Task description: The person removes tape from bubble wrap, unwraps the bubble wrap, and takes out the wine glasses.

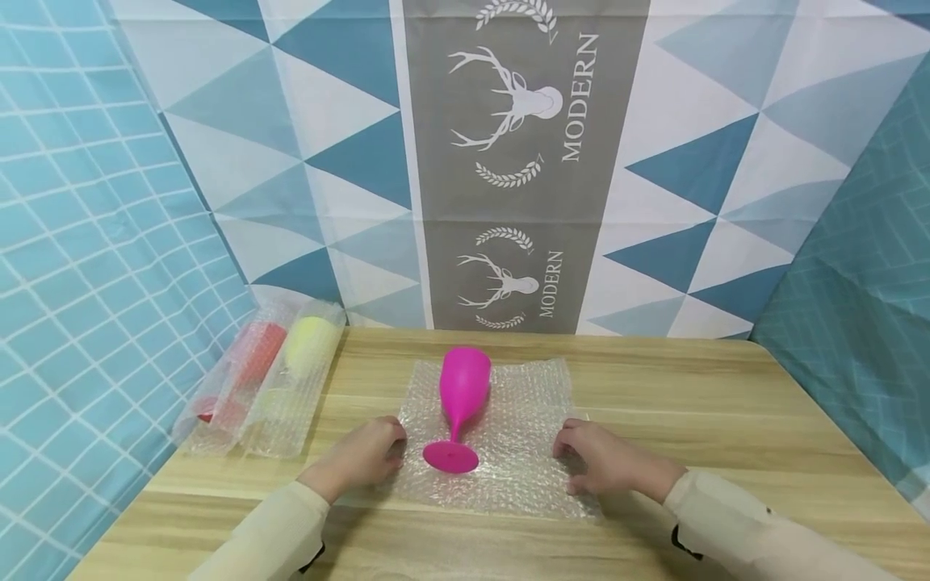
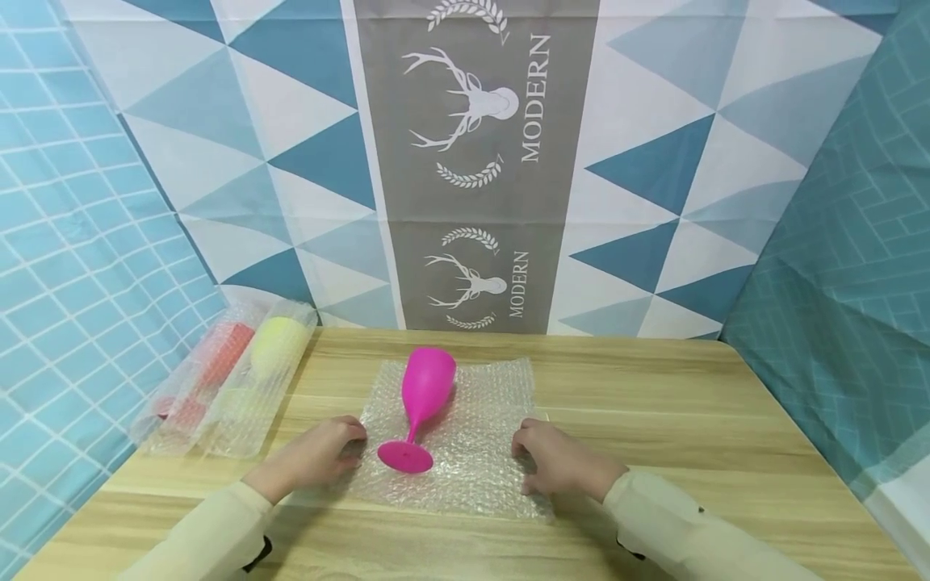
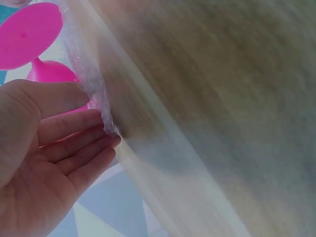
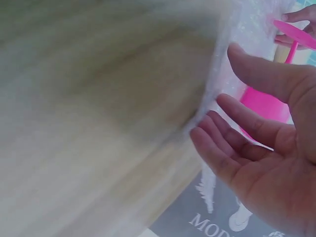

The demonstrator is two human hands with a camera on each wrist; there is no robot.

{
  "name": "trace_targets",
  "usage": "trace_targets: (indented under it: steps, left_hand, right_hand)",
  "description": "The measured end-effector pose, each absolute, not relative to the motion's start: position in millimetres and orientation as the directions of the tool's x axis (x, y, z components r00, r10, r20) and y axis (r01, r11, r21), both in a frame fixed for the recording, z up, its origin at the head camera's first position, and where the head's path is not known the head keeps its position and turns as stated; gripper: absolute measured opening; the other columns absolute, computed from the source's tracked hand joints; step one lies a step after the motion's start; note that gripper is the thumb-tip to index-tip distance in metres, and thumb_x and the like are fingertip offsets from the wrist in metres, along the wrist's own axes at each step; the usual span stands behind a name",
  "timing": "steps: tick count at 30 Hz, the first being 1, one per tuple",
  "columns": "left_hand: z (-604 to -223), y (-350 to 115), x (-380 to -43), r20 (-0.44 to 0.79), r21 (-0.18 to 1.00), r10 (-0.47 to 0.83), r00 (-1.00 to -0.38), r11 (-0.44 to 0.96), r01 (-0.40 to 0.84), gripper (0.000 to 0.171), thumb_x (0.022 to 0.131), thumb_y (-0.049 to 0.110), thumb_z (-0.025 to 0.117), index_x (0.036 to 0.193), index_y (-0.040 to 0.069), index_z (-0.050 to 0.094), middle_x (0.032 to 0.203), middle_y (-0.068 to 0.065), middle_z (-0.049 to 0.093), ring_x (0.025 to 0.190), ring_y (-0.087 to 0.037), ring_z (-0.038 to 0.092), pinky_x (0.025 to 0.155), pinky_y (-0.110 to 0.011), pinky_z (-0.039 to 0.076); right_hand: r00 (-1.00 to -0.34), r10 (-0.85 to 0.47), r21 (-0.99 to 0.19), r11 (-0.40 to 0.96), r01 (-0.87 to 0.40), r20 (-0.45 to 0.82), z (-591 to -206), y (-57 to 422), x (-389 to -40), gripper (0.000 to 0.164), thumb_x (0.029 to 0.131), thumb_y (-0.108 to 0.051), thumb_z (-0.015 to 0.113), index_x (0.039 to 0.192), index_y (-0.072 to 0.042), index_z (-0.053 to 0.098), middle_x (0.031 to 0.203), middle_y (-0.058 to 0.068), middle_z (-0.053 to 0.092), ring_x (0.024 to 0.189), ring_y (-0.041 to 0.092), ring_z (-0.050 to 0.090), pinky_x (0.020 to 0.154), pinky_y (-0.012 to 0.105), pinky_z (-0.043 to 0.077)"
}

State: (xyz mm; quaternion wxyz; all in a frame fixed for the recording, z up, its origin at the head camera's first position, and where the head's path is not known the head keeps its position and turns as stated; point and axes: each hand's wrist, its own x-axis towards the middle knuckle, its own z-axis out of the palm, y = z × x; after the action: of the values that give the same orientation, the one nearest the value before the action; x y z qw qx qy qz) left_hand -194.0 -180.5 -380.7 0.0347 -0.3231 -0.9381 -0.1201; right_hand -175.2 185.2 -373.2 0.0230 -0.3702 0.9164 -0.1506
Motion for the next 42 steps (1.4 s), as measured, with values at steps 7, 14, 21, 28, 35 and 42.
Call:
trace_targets:
  steps: [7, 14, 21, 28, 35, 42]
  left_hand:
    - [-380.9, -182.9, -195.9, 0.158, 0.221, 0.608, -0.778, 0.746, 0.628, 0.013, 0.073, 0.002, 0.077, 0.083, 0.000, 0.068, 0.081, -0.008, 0.064, 0.074, -0.019, 0.062, 0.069, -0.029, 0.057]
    - [-381.7, -183.5, -195.7, 0.151, 0.223, 0.607, -0.780, 0.748, 0.625, 0.015, 0.073, 0.003, 0.078, 0.084, 0.000, 0.069, 0.081, -0.008, 0.065, 0.075, -0.020, 0.063, 0.070, -0.030, 0.057]
    - [-378.8, -178.1, -197.5, 0.159, 0.217, 0.599, -0.785, 0.754, 0.620, 0.012, 0.068, -0.001, 0.077, 0.075, 0.001, 0.068, 0.073, -0.006, 0.062, 0.066, -0.014, 0.057, 0.061, -0.025, 0.053]
    - [-376.0, -179.8, -198.7, 0.145, 0.221, 0.585, -0.798, 0.767, 0.602, 0.014, 0.066, 0.001, 0.079, 0.075, 0.002, 0.068, 0.074, -0.006, 0.064, 0.069, -0.014, 0.059, 0.064, -0.027, 0.054]
    - [-377.9, -179.9, -200.0, 0.141, 0.204, 0.581, -0.802, 0.776, 0.598, 0.017, 0.067, 0.004, 0.080, 0.078, 0.003, 0.068, 0.076, -0.006, 0.065, 0.071, -0.016, 0.061, 0.068, -0.029, 0.055]
    - [-379.7, -182.7, -201.4, 0.138, 0.206, 0.576, -0.806, 0.779, 0.592, 0.020, 0.067, 0.005, 0.080, 0.082, 0.002, 0.068, 0.080, -0.007, 0.066, 0.074, -0.019, 0.063, 0.071, -0.032, 0.057]
  right_hand:
    - [-0.682, -0.731, -0.227, 0.667, -0.710, -0.017, -360.1, 180.6, -178.3, 0.039, 0.070, -0.022, 0.084, 0.097, -0.003, 0.064, 0.092, 0.003, 0.063, 0.083, 0.013, 0.057, 0.074, 0.025, 0.053]
    - [-0.693, -0.711, -0.201, 0.701, -0.684, -0.117, -348.5, 174.1, -175.9, 0.039, 0.071, -0.023, 0.083, 0.098, -0.002, 0.064, 0.093, 0.004, 0.064, 0.086, 0.016, 0.060, 0.076, 0.027, 0.054]
    - [-0.684, -0.723, -0.130, 0.691, -0.712, -0.097, -338.0, 166.2, -180.2, 0.037, 0.070, -0.024, 0.083, 0.095, -0.003, 0.064, 0.089, 0.003, 0.062, 0.081, 0.014, 0.058, 0.072, 0.027, 0.052]
    - [-0.698, -0.702, -0.132, 0.713, -0.689, -0.143, -318.2, 151.3, -184.8, 0.044, 0.072, -0.023, 0.082, 0.104, 0.001, 0.063, 0.100, 0.011, 0.064, 0.091, 0.023, 0.061, 0.083, 0.033, 0.054]
    - [-0.689, -0.713, -0.140, 0.701, -0.699, -0.131, -301.6, 138.3, -198.7, 0.045, 0.075, -0.024, 0.080, 0.106, 0.004, 0.064, 0.102, 0.015, 0.068, 0.094, 0.027, 0.063, 0.086, 0.037, 0.054]
    - [-0.714, -0.700, -0.203, 0.700, -0.685, -0.005, -292.8, 122.7, -217.2, 0.039, 0.074, -0.018, 0.080, 0.104, 0.003, 0.065, 0.096, 0.010, 0.068, 0.088, 0.021, 0.063, 0.080, 0.033, 0.055]
